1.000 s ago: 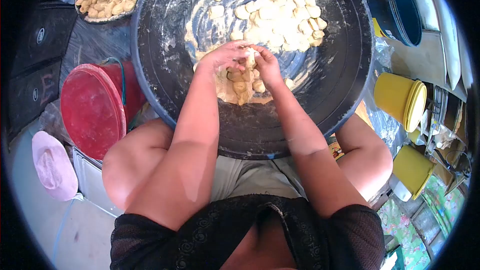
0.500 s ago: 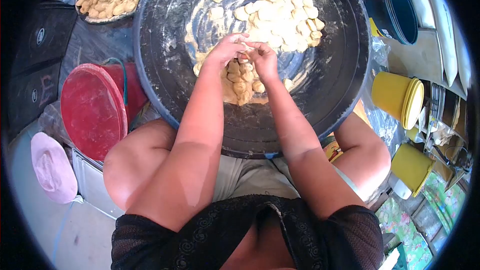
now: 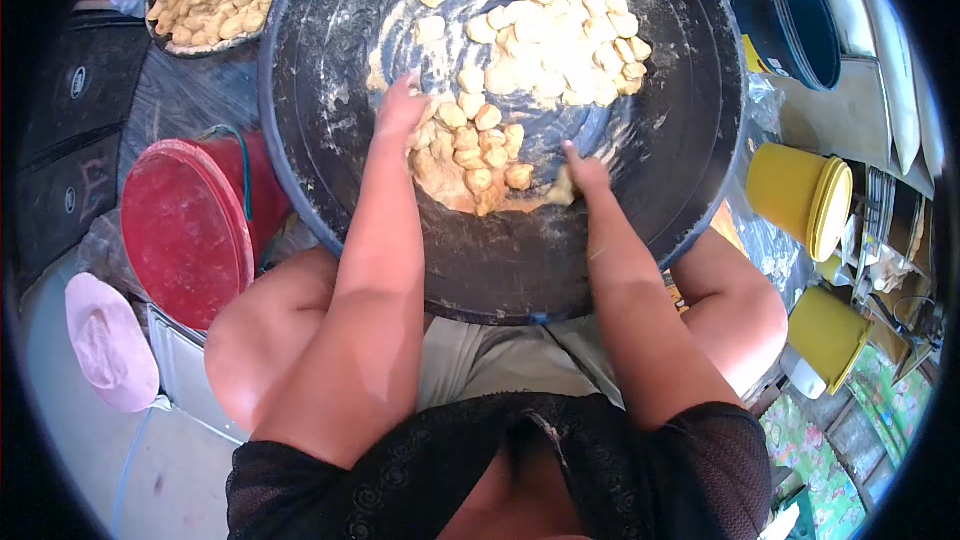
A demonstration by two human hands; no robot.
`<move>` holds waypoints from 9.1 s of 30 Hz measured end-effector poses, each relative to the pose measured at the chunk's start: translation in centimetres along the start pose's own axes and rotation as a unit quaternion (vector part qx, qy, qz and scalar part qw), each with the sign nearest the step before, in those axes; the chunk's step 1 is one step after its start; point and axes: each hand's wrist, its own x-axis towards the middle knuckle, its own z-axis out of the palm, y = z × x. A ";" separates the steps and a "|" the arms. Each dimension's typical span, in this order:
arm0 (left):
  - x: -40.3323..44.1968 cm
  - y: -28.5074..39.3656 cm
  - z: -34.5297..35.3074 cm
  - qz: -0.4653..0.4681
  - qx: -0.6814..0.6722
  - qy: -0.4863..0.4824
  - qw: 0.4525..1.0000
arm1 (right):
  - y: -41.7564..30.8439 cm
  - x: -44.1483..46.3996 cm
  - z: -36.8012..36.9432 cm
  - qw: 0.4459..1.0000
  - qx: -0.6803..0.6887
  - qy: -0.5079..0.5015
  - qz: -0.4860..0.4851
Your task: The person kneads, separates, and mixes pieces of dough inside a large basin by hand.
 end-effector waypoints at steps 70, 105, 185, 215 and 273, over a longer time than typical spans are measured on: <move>6.1 13.7 6.0 0.144 0.163 -0.041 0.975 | -15.1 5.2 -8.5 0.820 -0.181 0.328 -0.432; -1.2 9.6 15.7 0.286 0.112 -0.211 0.928 | -6.3 3.9 -11.4 0.967 0.173 -0.025 -0.184; -29.8 23.3 -9.5 0.137 -0.635 -0.335 0.682 | -12.4 -31.5 -28.7 0.698 0.461 -0.088 -0.540; -29.6 22.2 -7.4 0.134 -0.602 -0.277 0.737 | -11.9 -32.9 -24.3 0.670 0.050 -0.033 -0.740; -29.7 22.2 -9.9 0.132 -0.604 -0.225 0.753 | -11.7 -32.6 -25.6 0.727 0.079 0.023 -0.681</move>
